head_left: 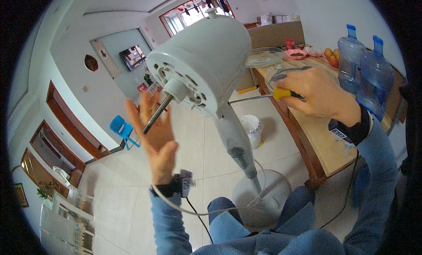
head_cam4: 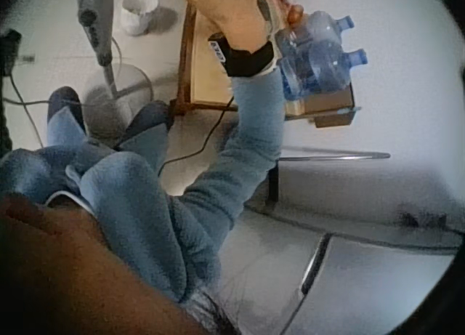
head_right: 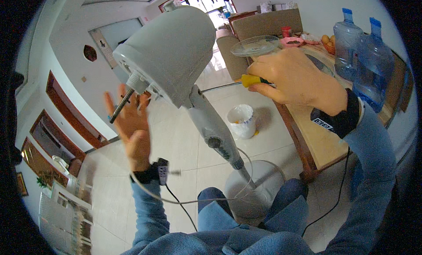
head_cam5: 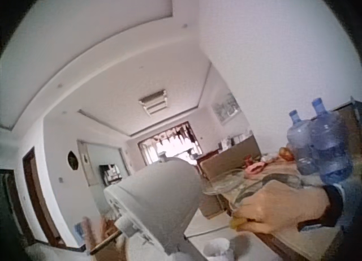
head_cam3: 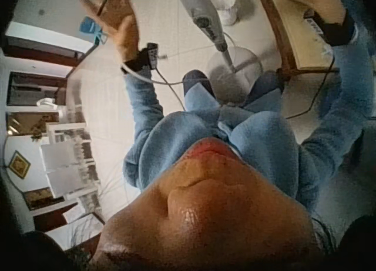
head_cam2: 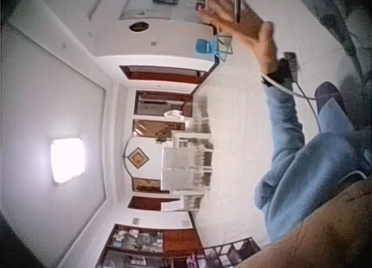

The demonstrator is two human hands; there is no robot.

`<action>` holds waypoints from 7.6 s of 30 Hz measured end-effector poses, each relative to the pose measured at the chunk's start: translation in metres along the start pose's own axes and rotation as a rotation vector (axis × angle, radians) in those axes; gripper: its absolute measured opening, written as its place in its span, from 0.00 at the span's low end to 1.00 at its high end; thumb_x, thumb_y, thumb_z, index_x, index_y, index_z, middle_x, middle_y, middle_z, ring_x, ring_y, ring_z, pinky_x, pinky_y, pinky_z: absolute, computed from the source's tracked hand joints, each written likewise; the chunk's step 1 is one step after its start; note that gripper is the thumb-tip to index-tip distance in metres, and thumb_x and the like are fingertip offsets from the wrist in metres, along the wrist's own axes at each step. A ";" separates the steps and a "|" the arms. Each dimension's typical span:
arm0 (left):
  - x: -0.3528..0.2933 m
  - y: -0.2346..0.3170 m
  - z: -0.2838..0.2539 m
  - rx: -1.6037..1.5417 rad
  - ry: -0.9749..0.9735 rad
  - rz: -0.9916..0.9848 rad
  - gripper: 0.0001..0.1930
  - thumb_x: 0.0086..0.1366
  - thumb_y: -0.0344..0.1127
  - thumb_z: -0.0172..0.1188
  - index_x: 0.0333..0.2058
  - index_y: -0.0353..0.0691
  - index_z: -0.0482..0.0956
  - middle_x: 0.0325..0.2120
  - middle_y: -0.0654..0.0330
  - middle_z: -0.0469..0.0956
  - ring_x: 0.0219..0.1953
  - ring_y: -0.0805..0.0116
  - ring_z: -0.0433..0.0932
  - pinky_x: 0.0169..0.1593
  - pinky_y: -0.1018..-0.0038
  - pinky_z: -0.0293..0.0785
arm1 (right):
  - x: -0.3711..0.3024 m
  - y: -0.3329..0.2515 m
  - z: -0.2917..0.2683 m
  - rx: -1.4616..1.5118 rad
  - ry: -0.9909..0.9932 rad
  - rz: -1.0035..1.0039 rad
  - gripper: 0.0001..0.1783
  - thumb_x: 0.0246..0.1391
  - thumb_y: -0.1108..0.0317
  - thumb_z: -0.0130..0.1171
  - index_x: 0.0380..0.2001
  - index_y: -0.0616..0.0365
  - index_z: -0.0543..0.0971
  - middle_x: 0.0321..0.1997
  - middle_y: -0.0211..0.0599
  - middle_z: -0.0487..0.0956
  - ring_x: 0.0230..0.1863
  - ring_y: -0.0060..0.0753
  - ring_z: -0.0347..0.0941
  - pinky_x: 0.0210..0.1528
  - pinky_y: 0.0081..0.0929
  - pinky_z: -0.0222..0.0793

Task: The person assembles a standing fan by attaching the motor housing to the neck and securing it with a screwdriver. They repeatedly tighten and loosen the screw while rotating the fan head to check alignment.

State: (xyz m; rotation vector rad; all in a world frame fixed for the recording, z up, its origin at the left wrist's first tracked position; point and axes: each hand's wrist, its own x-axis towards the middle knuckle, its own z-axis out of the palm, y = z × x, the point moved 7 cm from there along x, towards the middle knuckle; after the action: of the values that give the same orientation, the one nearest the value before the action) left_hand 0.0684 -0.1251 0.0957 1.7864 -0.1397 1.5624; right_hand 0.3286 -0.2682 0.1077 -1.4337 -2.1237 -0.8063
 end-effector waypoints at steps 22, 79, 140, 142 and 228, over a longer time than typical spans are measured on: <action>-0.027 -0.078 0.052 -0.185 -0.233 -0.228 0.37 0.44 0.43 0.75 0.51 0.35 0.68 0.40 0.57 0.77 0.43 0.67 0.74 0.50 0.71 0.69 | 0.002 -0.008 0.030 0.513 -0.611 0.633 0.13 0.53 0.63 0.57 0.34 0.64 0.77 0.17 0.27 0.71 0.13 0.15 0.62 0.14 0.15 0.55; -0.039 -0.099 0.047 -0.295 -0.065 -0.147 0.28 0.48 0.42 0.69 0.42 0.33 0.66 0.28 0.43 0.77 0.32 0.44 0.78 0.33 0.60 0.74 | 0.105 0.028 -0.019 0.290 0.217 0.888 0.28 0.58 0.39 0.44 0.43 0.52 0.74 0.36 0.30 0.79 0.25 0.25 0.73 0.21 0.17 0.67; -0.002 -0.073 0.027 -0.504 -0.124 -0.410 0.43 0.53 0.66 0.59 0.58 0.41 0.60 0.46 0.63 0.72 0.49 0.72 0.69 0.51 0.74 0.64 | 0.011 -0.072 0.149 1.514 0.347 0.791 0.22 0.53 0.62 0.61 0.47 0.66 0.74 0.27 0.32 0.77 0.13 0.15 0.64 0.15 0.15 0.58; 0.005 -0.065 0.032 -0.351 -0.141 -0.424 0.41 0.54 0.64 0.60 0.57 0.41 0.61 0.46 0.63 0.72 0.48 0.73 0.70 0.48 0.75 0.65 | 0.010 -0.075 0.154 1.560 0.370 0.793 0.26 0.51 0.67 0.61 0.52 0.67 0.71 0.38 0.36 0.79 0.16 0.12 0.64 0.17 0.12 0.59; 0.025 -0.050 0.039 -0.187 0.167 -0.242 0.40 0.59 0.67 0.49 0.60 0.44 0.56 0.50 0.44 0.68 0.52 0.53 0.72 0.56 0.58 0.70 | 0.004 0.032 0.033 0.693 0.325 0.095 0.11 0.52 0.65 0.60 0.26 0.63 0.80 0.14 0.38 0.72 0.13 0.29 0.64 0.18 0.25 0.59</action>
State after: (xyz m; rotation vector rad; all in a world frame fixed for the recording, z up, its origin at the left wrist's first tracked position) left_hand 0.1330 -0.1027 0.0962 1.4637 0.0109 1.4658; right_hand 0.3552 -0.2338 0.0931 -0.9457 -1.8042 -0.1981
